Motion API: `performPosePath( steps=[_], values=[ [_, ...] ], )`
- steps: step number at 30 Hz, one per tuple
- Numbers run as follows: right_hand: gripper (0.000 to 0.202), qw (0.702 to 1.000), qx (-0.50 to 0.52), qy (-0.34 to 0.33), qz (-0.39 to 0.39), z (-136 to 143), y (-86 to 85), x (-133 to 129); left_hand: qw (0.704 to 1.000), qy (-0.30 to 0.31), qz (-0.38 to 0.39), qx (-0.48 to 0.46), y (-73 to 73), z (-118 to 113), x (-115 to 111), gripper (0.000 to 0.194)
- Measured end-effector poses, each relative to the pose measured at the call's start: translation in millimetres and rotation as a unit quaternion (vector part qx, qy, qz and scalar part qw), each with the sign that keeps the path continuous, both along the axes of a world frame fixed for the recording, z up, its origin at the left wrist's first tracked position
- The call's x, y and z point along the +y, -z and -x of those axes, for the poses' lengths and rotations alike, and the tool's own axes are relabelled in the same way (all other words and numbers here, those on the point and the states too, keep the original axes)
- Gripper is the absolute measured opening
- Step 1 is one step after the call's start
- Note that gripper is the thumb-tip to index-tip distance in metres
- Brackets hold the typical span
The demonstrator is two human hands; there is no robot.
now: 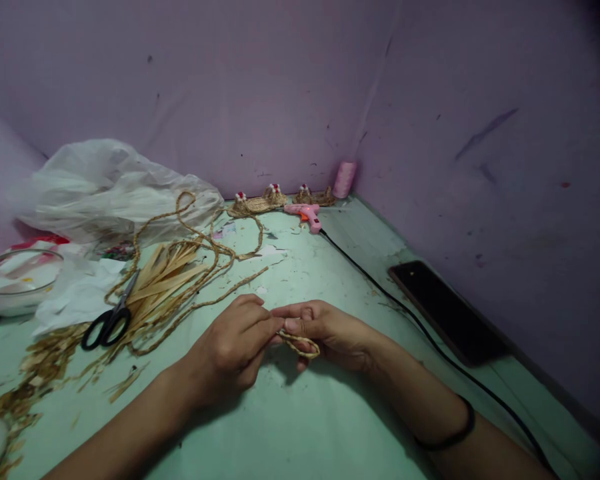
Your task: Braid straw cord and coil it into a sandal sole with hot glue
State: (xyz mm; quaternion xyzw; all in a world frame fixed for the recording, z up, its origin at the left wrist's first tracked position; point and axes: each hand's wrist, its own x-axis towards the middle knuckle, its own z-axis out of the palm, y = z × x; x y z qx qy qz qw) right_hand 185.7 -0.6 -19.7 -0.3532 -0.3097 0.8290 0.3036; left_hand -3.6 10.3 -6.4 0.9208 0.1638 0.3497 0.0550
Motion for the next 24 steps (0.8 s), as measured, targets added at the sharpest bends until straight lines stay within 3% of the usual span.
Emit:
performPosePath(
  steps=[5,9,12,16,20,24],
  values=[
    [0.056,0.999,-0.024,0.042,-0.020,0,-2.1,0,1.000,-0.009,-0.010,-0.012,-0.5,1,2,0.018],
    [0.047,0.976,-0.108,0.129,-0.137,-5,-13.3,2,0.991,-0.106,0.065,-0.040,-5.0,4,6,0.011],
    [0.041,0.932,-0.201,0.126,-0.274,-7,-15.2,3,0.984,-0.142,0.101,-0.046,-5.2,6,8,0.012],
    [0.030,0.843,-0.272,0.147,-0.439,-6,-4.2,2,0.992,-0.119,0.048,-0.015,-4.4,5,7,0.010],
    [0.023,0.789,-0.314,0.154,-0.505,-5,4.3,2,0.993,-0.119,-0.010,0.010,-3.0,5,6,0.012],
    [0.021,0.760,-0.334,0.165,-0.532,-5,5.1,2,0.990,-0.133,-0.046,0.024,0.5,6,7,0.024]
  ],
)
